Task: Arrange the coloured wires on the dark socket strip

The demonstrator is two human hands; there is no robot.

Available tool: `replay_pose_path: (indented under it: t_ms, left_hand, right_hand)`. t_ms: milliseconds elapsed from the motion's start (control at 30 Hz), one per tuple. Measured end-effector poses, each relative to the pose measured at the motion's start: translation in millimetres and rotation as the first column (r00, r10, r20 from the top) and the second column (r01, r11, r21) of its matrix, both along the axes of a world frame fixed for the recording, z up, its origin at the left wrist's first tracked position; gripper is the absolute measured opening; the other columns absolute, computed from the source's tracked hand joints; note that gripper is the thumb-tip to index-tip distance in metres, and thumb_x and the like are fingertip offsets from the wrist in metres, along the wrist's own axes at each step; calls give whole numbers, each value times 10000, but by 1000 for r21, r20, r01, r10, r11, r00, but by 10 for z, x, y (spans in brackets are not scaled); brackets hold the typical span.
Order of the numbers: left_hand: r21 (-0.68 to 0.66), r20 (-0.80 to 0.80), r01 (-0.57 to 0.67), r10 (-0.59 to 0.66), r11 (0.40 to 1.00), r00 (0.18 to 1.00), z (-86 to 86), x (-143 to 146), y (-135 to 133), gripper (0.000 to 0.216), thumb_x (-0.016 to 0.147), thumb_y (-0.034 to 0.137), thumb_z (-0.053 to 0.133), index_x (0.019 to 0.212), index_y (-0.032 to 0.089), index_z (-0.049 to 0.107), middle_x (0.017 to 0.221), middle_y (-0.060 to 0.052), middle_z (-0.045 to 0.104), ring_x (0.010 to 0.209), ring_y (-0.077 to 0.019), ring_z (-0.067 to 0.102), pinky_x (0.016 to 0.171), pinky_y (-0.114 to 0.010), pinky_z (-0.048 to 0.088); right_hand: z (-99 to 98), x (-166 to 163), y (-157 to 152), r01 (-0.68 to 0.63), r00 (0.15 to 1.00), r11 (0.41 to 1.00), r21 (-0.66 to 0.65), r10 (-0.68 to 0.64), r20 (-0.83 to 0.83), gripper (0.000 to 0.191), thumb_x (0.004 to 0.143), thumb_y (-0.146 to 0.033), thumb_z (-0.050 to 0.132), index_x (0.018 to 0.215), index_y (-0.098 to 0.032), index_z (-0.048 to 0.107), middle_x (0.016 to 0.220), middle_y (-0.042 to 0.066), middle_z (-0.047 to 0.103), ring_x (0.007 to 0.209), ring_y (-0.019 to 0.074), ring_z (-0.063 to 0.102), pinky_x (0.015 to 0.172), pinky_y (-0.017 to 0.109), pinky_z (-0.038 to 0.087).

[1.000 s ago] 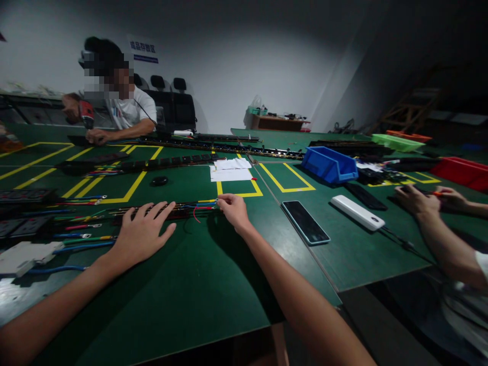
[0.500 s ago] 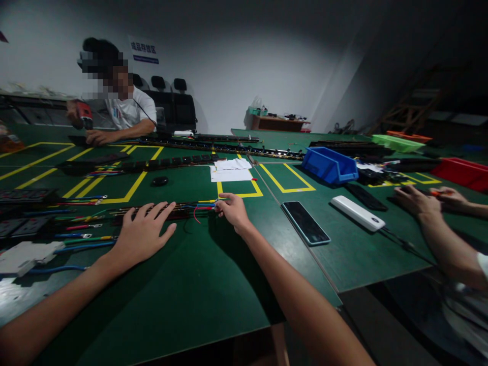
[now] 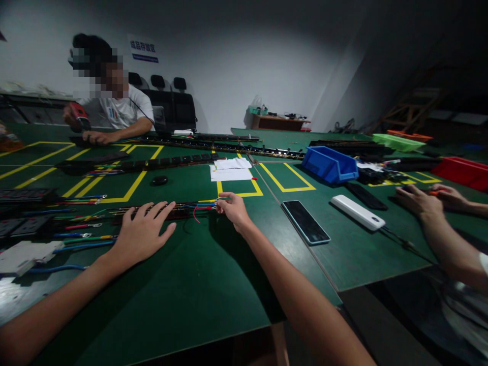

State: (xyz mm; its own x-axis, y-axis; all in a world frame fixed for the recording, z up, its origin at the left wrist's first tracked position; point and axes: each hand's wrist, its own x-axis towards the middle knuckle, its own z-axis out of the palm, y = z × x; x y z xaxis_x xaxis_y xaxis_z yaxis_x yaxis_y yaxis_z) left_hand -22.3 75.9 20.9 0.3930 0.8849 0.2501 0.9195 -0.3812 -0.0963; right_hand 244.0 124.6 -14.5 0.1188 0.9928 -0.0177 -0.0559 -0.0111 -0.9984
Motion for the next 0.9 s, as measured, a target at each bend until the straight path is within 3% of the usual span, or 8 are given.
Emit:
replay_pose_path:
  t_ms: [100, 200, 267, 333, 567, 733, 800, 900]
  left_hand:
    - [12, 1, -2, 2, 1000, 1000, -3, 3, -5, 635, 998, 502, 334, 1554, 220, 457, 1548, -144, 519, 1395, -405, 452, 1129, -679, 287]
    - [16, -3, -1, 1, 1000, 1000, -17, -4, 1, 637, 999, 502, 328, 1556, 220, 452, 1555, -140, 513, 1397, -405, 450, 1129, -679, 287]
    - [18, -6, 4, -4, 1000, 1000, -22, -11, 8, 643, 999, 505, 321, 1557, 213, 450, 1555, -143, 511, 1397, -410, 449, 1123, -686, 291]
    - [13, -7, 10, -9, 1000, 1000, -20, -16, 13, 652, 997, 511, 319, 1561, 209, 444, 1555, -148, 510, 1396, -414, 448, 1117, -693, 296]
    - [11, -5, 11, -11, 1000, 1000, -24, -33, 29, 657, 1001, 521, 301, 1570, 219, 433, 1555, -141, 512, 1396, -408, 447, 1113, -692, 310]
    - [21, -30, -4, 5, 1000, 1000, -33, -25, 28, 649, 1003, 508, 317, 1566, 209, 439, 1559, -134, 511, 1398, -409, 446, 1118, -687, 309]
    - [30, -41, -12, 14, 999, 999, -34, -21, 27, 644, 1004, 500, 322, 1566, 207, 440, 1557, -131, 515, 1396, -409, 449, 1122, -684, 306]
    - [25, -41, -8, 9, 1000, 999, -36, -28, 35, 650, 1004, 512, 327, 1569, 209, 435, 1554, -133, 517, 1393, -412, 457, 1118, -688, 315]
  right_hand:
    - [83, 49, -69, 52, 901, 995, 81, -81, 425, 252, 881, -261, 627, 1113, -169, 664, 758, 19, 691, 725, 173, 657, 740, 326, 533]
    - [228, 150, -186, 126, 513, 972, 201, -237, 825, 326, 958, -317, 545, 1242, -191, 641, 1013, 111, 737, 1029, 294, 663, 962, 516, 475]
    - [319, 251, -246, 256, 264, 941, 221, -288, 920, 404, 963, -333, 540, 1330, -173, 599, 1202, 189, 690, 1172, 382, 601, 1021, 649, 390]
    - [372, 373, -268, 371, 160, 909, 192, -266, 951, 467, 966, -366, 541, 1382, -155, 561, 1293, 236, 632, 1230, 423, 557, 1025, 705, 352]
    - [354, 670, -228, 536, 181, 840, 85, -213, 960, 514, 980, -376, 495, 1427, -123, 518, 1370, 276, 551, 1278, 444, 501, 981, 724, 369]
    - [407, 502, -250, 431, 87, 840, 331, -404, 911, 436, 998, -371, 488, 1370, -162, 579, 1281, 218, 633, 1229, 362, 546, 1026, 552, 381]
    - [397, 397, -230, 319, 196, 888, 330, -403, 894, 399, 1017, -392, 463, 1308, -172, 627, 1219, 175, 682, 1176, 314, 584, 977, 432, 415]
    - [309, 264, -157, 156, 481, 958, 239, -285, 829, 382, 1032, -414, 442, 1167, -170, 702, 1054, 113, 743, 981, 224, 654, 817, 293, 431]
